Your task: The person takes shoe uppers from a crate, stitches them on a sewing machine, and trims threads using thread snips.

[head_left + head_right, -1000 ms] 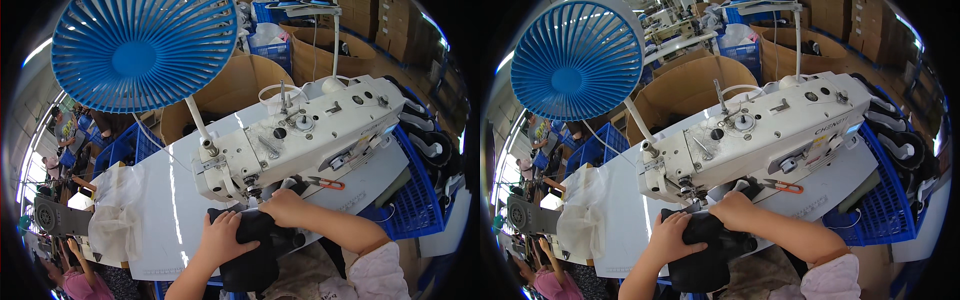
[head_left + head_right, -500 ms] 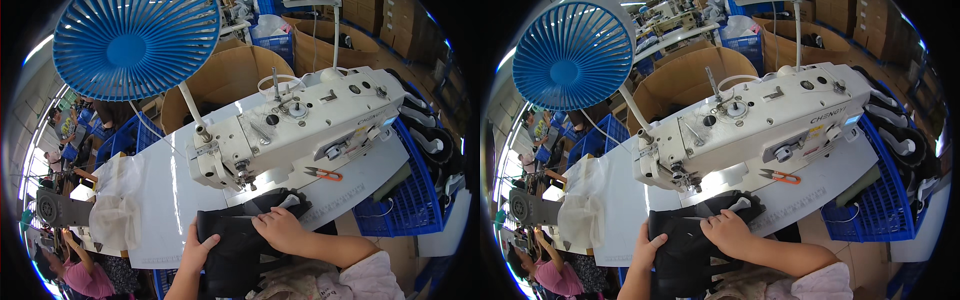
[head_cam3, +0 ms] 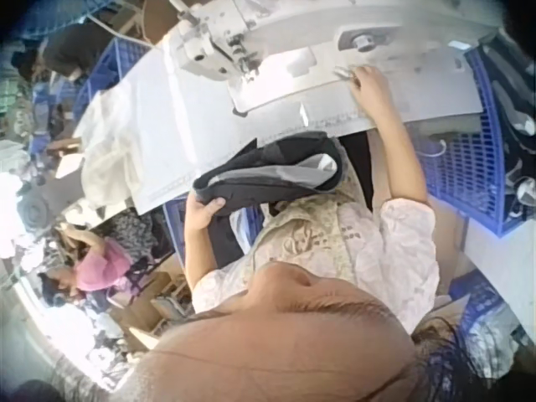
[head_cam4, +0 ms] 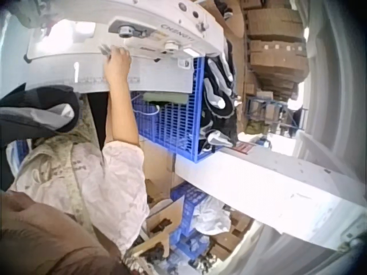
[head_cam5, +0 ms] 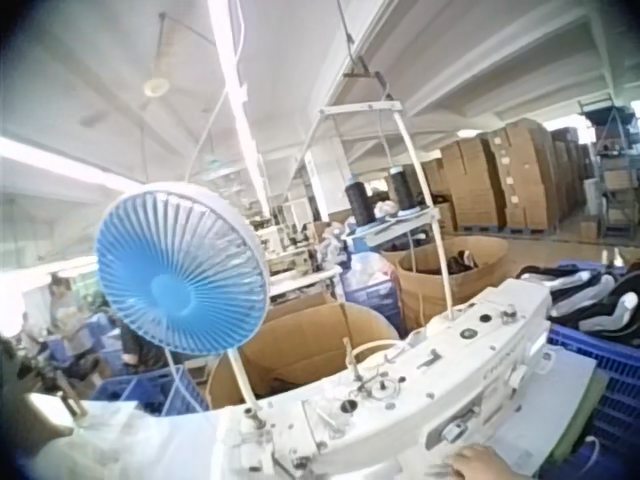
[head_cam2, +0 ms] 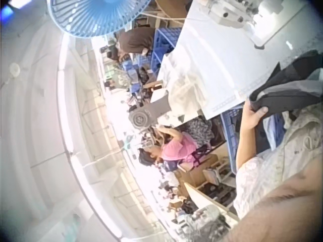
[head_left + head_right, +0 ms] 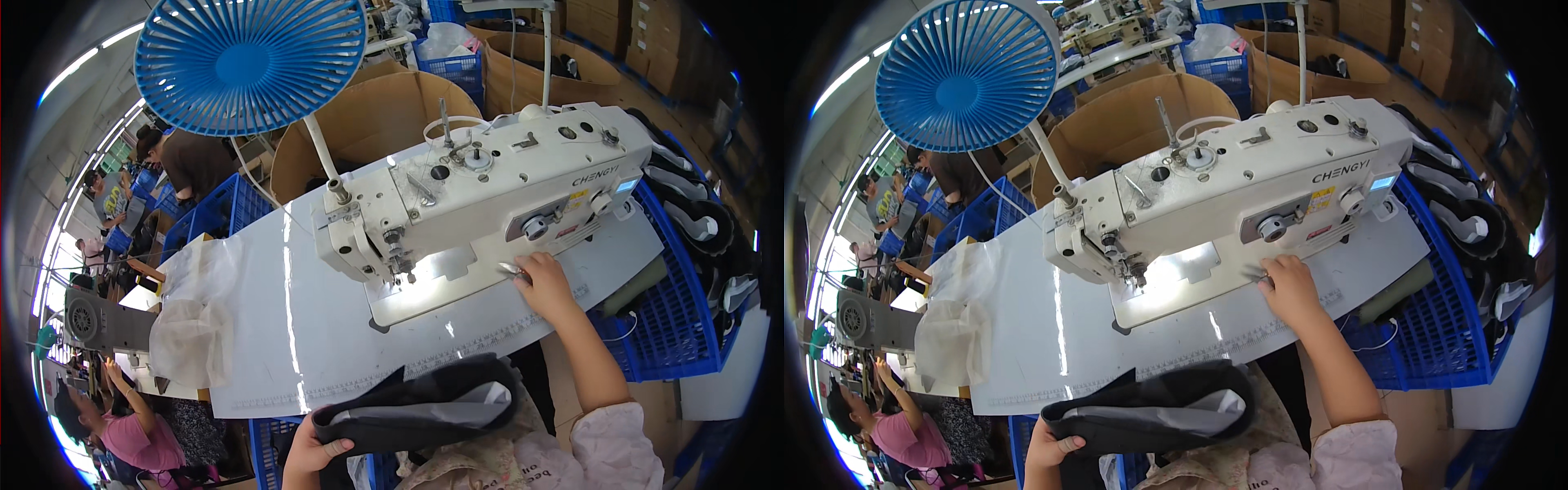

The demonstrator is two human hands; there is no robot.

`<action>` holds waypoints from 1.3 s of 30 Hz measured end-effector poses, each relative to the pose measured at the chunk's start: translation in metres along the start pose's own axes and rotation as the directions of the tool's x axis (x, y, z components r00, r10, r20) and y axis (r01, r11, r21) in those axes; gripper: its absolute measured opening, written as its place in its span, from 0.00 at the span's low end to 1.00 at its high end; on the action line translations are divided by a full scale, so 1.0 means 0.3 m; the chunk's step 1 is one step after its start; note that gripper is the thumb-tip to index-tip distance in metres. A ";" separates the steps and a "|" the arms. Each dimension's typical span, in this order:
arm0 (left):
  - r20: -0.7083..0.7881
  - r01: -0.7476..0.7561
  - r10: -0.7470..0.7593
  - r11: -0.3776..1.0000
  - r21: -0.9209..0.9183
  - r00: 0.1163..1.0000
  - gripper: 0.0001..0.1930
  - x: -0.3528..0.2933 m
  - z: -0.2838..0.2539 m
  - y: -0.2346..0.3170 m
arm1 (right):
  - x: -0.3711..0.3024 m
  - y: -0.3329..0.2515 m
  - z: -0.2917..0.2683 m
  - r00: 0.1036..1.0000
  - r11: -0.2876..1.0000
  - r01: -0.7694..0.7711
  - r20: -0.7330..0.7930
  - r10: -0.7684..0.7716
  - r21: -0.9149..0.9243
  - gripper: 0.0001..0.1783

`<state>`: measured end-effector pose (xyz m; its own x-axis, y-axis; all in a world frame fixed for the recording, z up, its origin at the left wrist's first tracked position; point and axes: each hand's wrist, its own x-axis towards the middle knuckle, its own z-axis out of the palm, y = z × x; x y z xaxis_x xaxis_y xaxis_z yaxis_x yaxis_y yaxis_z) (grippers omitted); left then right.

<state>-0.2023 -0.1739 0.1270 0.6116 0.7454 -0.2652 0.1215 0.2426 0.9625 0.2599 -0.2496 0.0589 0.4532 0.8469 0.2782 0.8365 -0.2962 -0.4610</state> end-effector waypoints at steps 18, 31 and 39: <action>0.287 -0.347 0.299 0.929 0.132 0.910 0.30 -0.091 0.072 0.046 | -0.106 -0.414 -0.313 0.458 0.824 -0.061 0.749 -0.478 0.563 0.23; 0.284 -0.219 0.198 0.975 0.044 0.938 0.32 -0.111 0.048 0.022 | -0.145 -0.445 -0.257 0.537 0.579 0.685 0.231 -0.812 0.442 0.17; 0.242 -0.005 0.010 1.000 -0.023 0.970 0.29 -0.120 0.045 0.063 | -0.170 -0.472 -0.259 0.385 0.384 0.917 0.008 -0.923 0.106 0.17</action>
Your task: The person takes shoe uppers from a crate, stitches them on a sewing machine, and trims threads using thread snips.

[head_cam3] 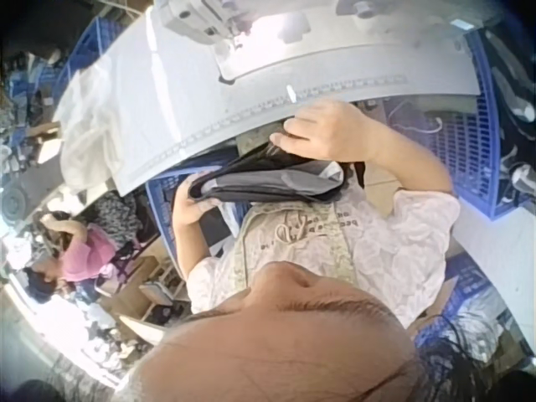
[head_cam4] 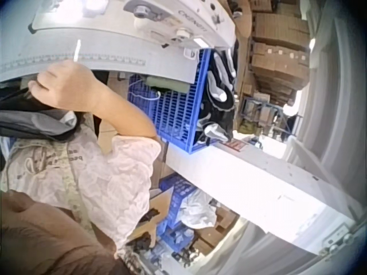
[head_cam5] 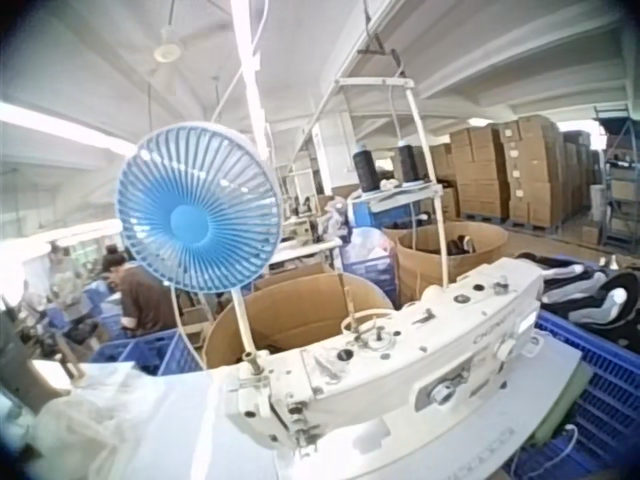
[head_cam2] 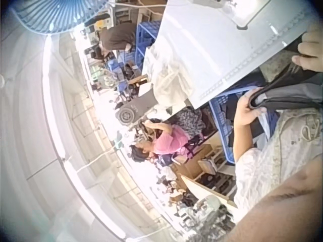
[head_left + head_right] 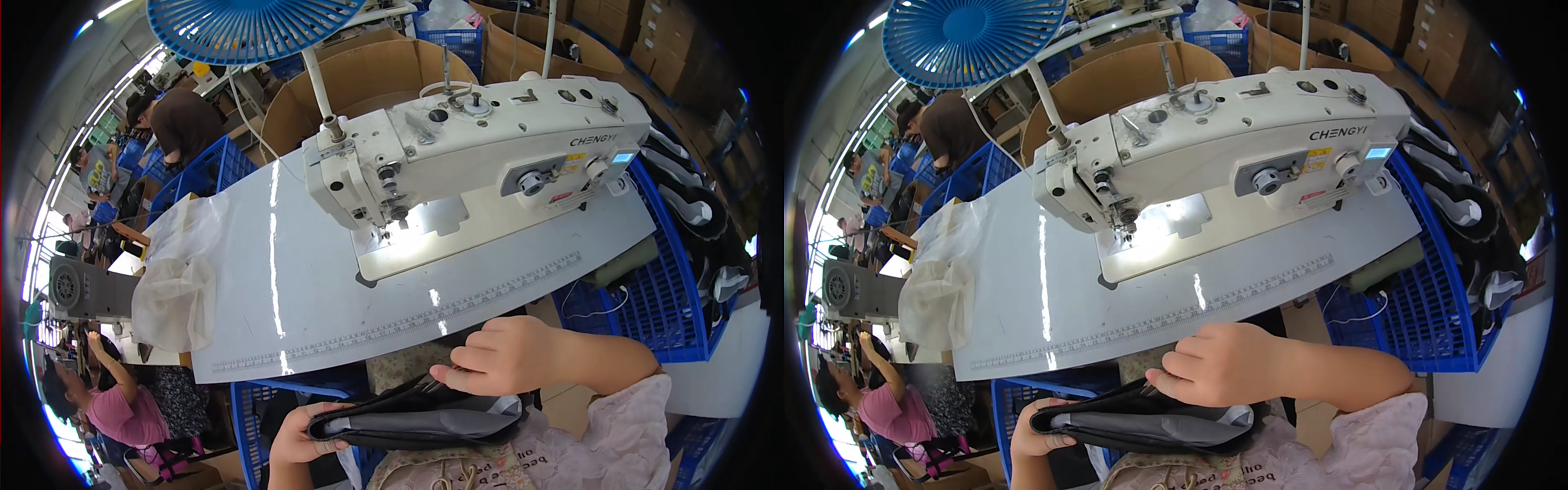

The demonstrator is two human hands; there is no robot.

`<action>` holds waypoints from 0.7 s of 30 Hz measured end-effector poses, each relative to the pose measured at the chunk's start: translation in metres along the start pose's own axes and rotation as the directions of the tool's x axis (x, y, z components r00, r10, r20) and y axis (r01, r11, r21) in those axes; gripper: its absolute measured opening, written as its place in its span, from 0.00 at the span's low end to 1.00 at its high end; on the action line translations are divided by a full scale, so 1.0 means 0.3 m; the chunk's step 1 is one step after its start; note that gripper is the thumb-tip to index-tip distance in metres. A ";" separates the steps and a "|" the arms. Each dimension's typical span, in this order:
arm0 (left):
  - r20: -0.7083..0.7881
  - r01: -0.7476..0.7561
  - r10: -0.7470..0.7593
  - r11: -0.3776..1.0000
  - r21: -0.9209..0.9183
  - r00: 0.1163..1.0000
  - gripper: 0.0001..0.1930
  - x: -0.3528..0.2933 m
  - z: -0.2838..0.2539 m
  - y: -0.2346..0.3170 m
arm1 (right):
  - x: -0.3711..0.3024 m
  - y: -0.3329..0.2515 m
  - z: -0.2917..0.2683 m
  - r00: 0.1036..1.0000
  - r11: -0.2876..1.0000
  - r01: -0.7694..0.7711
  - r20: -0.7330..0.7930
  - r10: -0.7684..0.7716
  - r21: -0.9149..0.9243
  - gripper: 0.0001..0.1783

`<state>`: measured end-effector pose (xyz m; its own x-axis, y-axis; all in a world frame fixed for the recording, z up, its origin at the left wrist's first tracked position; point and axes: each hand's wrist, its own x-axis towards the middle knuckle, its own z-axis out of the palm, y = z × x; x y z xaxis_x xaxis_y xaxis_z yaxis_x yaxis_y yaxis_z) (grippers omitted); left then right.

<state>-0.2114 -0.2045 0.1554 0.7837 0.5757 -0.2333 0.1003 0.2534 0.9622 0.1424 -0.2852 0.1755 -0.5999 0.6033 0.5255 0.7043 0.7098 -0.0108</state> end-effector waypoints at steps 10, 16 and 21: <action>0.012 0.003 -0.004 0.999 0.044 1.000 0.28 -0.011 0.006 0.001 | 0.012 -0.022 0.039 0.997 0.999 0.042 -0.065 -0.042 0.003 0.17; -0.031 -0.072 0.071 0.996 -0.052 0.997 0.30 -0.015 0.003 -0.023 | 0.014 0.001 0.025 0.999 0.998 0.041 -0.010 -0.040 0.038 0.15; -0.202 -0.083 0.080 0.997 -0.008 0.976 0.33 -0.102 -0.056 -0.026 | -0.057 0.198 0.059 0.867 0.858 -0.493 -0.004 0.499 0.148 0.16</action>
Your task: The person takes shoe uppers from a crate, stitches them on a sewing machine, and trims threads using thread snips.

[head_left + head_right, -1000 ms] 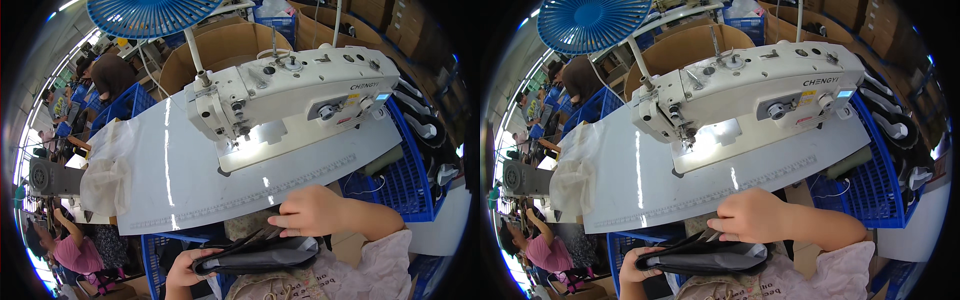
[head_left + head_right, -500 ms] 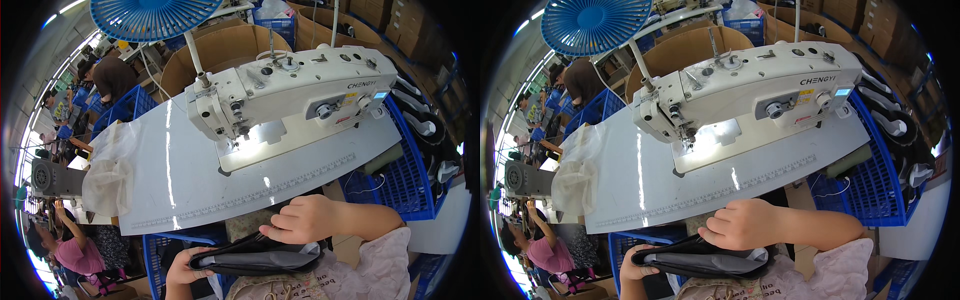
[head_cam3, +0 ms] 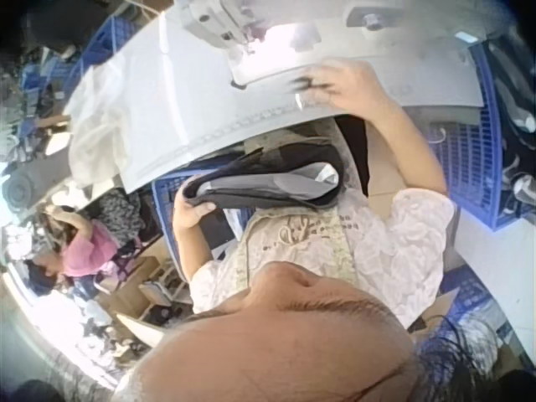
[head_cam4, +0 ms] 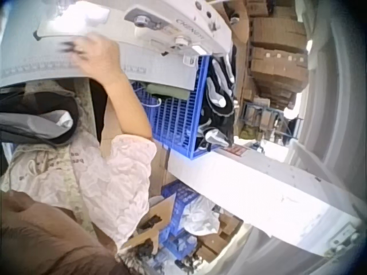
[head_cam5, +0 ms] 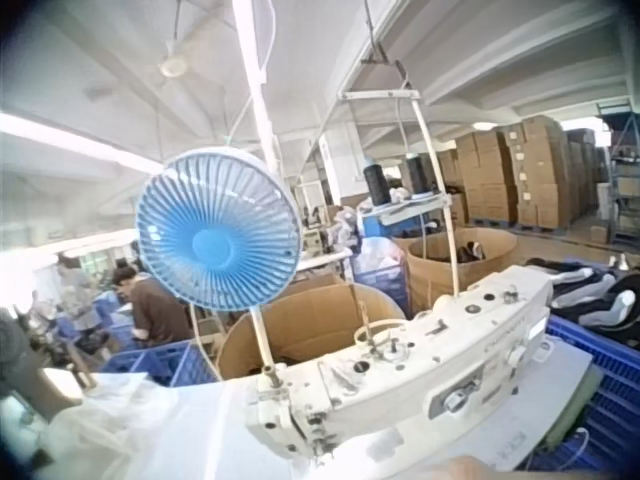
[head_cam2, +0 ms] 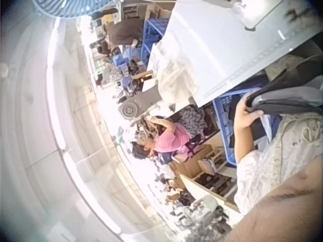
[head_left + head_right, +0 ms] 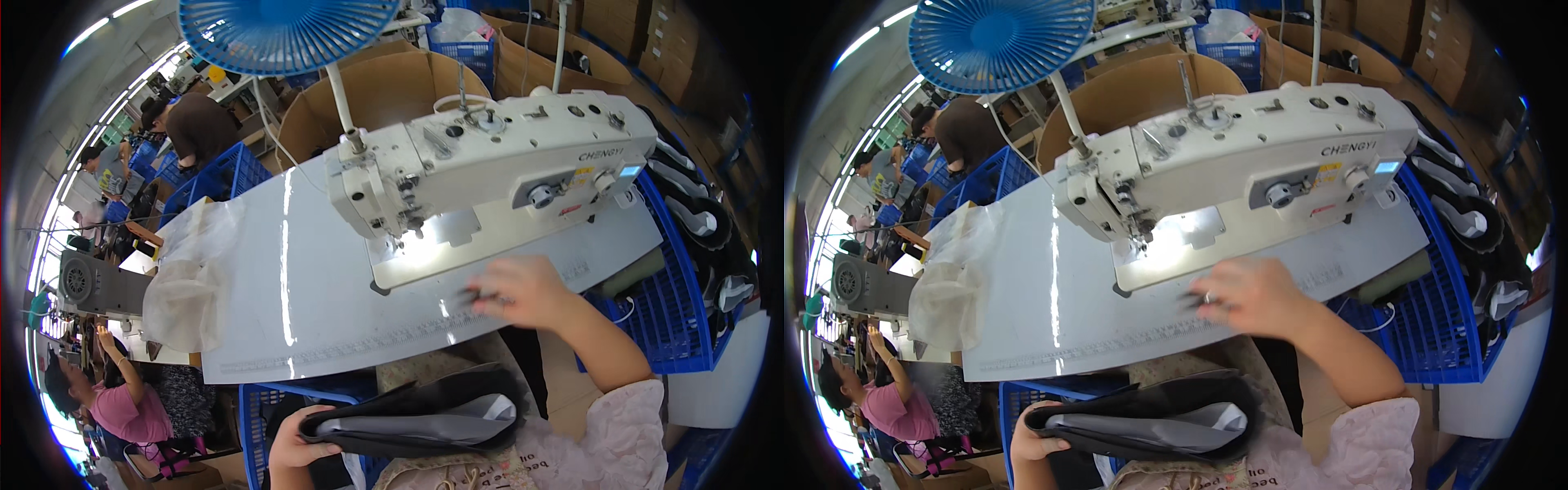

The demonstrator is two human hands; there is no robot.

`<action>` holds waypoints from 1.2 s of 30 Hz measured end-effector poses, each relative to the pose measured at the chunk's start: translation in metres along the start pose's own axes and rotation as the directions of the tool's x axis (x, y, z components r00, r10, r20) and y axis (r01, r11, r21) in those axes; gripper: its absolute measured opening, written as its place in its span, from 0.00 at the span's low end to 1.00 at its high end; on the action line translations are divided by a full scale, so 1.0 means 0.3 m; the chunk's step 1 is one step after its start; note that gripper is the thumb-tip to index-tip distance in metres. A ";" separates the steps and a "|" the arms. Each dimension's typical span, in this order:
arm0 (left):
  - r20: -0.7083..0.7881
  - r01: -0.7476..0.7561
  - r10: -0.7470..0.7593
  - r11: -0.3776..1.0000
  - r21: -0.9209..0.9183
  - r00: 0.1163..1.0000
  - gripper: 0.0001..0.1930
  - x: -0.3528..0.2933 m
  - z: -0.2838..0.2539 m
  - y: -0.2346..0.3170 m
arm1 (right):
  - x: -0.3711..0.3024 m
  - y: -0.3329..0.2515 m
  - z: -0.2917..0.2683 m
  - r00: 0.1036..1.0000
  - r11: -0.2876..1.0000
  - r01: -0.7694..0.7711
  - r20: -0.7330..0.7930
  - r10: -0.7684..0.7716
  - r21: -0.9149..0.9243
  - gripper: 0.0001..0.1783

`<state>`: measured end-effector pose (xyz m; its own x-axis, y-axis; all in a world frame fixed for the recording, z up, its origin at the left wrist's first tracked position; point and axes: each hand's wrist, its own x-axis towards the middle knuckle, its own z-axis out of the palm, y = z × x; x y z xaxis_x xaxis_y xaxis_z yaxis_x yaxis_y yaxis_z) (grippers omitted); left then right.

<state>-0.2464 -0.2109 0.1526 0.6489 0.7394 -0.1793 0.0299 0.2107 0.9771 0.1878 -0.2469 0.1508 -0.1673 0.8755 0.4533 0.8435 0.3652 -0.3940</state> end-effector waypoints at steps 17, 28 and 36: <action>-0.665 -0.548 0.099 0.662 -0.511 0.740 0.25 0.944 -0.638 0.285 | -0.145 0.293 0.168 0.880 0.897 -0.439 -0.224 0.419 -0.049 0.16; -0.586 -0.473 0.106 0.712 -0.519 0.803 0.25 1.673 -0.455 0.124 | -0.119 0.293 0.164 0.883 0.894 -0.448 -0.169 0.437 -0.027 0.16; -0.297 -0.045 0.150 0.942 0.334 0.943 0.14 1.330 -0.210 0.052 | -0.119 0.318 0.194 0.876 0.901 -0.401 -0.355 0.326 -0.163 0.16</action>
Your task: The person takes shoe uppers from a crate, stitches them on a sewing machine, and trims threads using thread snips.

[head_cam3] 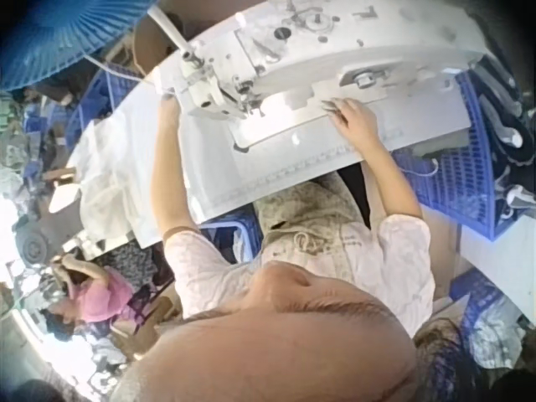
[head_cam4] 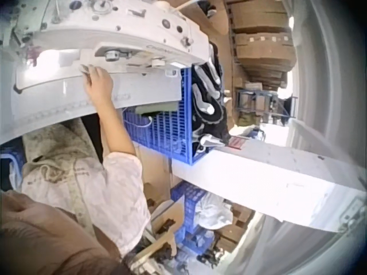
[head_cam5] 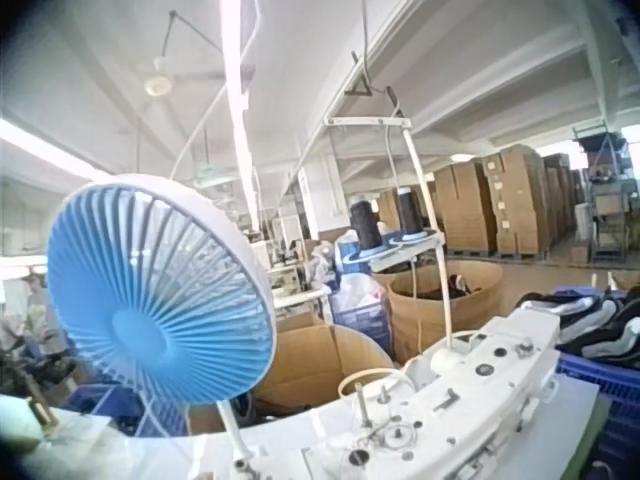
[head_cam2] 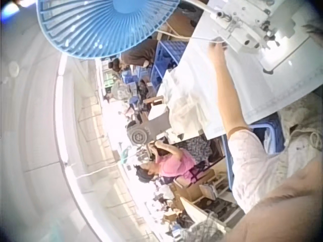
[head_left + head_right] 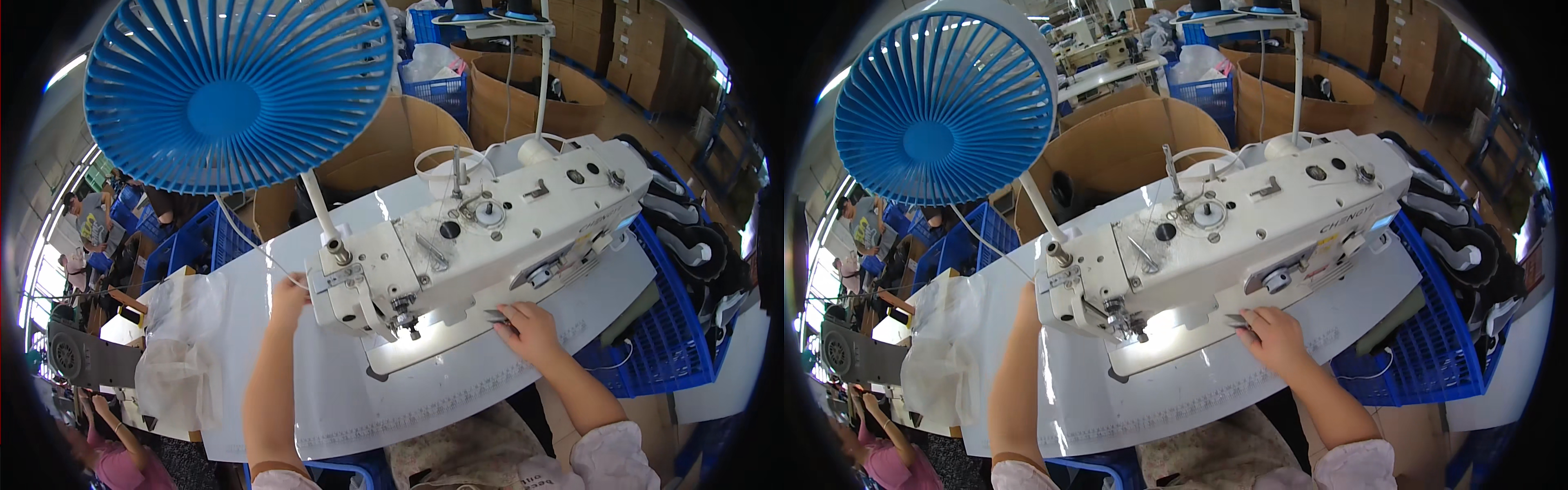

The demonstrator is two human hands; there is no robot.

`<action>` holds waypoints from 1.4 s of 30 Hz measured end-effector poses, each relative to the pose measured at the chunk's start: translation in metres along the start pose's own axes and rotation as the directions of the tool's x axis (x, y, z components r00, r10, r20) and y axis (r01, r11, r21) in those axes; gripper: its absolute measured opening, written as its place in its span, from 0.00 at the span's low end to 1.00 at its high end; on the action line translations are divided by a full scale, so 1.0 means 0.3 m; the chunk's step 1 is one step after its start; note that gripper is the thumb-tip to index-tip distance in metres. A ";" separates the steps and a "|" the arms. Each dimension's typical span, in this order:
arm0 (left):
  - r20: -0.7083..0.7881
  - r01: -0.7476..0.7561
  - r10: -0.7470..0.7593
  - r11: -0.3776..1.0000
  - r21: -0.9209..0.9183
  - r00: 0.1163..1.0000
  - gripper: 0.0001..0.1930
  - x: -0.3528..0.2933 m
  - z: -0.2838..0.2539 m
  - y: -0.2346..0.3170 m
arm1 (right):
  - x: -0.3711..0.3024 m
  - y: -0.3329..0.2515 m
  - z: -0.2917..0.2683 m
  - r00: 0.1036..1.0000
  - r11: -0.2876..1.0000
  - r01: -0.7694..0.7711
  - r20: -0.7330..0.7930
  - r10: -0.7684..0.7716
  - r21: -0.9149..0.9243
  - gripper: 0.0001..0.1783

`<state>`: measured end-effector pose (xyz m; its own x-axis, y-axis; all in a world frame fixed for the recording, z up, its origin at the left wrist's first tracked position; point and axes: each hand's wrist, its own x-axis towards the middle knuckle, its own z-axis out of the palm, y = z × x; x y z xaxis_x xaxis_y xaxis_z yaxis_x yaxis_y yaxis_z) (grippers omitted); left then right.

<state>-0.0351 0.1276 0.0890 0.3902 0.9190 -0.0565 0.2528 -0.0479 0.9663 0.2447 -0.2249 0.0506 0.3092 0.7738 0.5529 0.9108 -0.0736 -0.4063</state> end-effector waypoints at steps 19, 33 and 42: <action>0.383 -0.261 0.037 0.791 0.553 0.923 0.20 -0.712 0.335 -0.054 | -0.072 0.082 -0.219 0.941 0.987 0.156 -0.308 -0.142 0.021 0.05; 0.351 -0.401 0.257 0.804 0.439 0.900 0.11 -0.806 0.385 -0.069 | -0.184 0.686 -1.108 0.379 0.605 -0.795 -0.747 0.547 0.039 0.17; 0.309 -0.418 0.296 0.766 0.489 0.904 0.13 -0.825 0.360 -0.081 | -0.340 0.656 -1.258 0.260 0.116 -0.964 -0.937 0.234 -0.239 0.46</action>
<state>-0.0421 -0.1411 0.0524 0.7014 0.6952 0.1574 0.4631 -0.6123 0.6408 0.4957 -0.5558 0.1885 0.5498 -0.4055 0.7303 -0.1272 -0.9047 -0.4065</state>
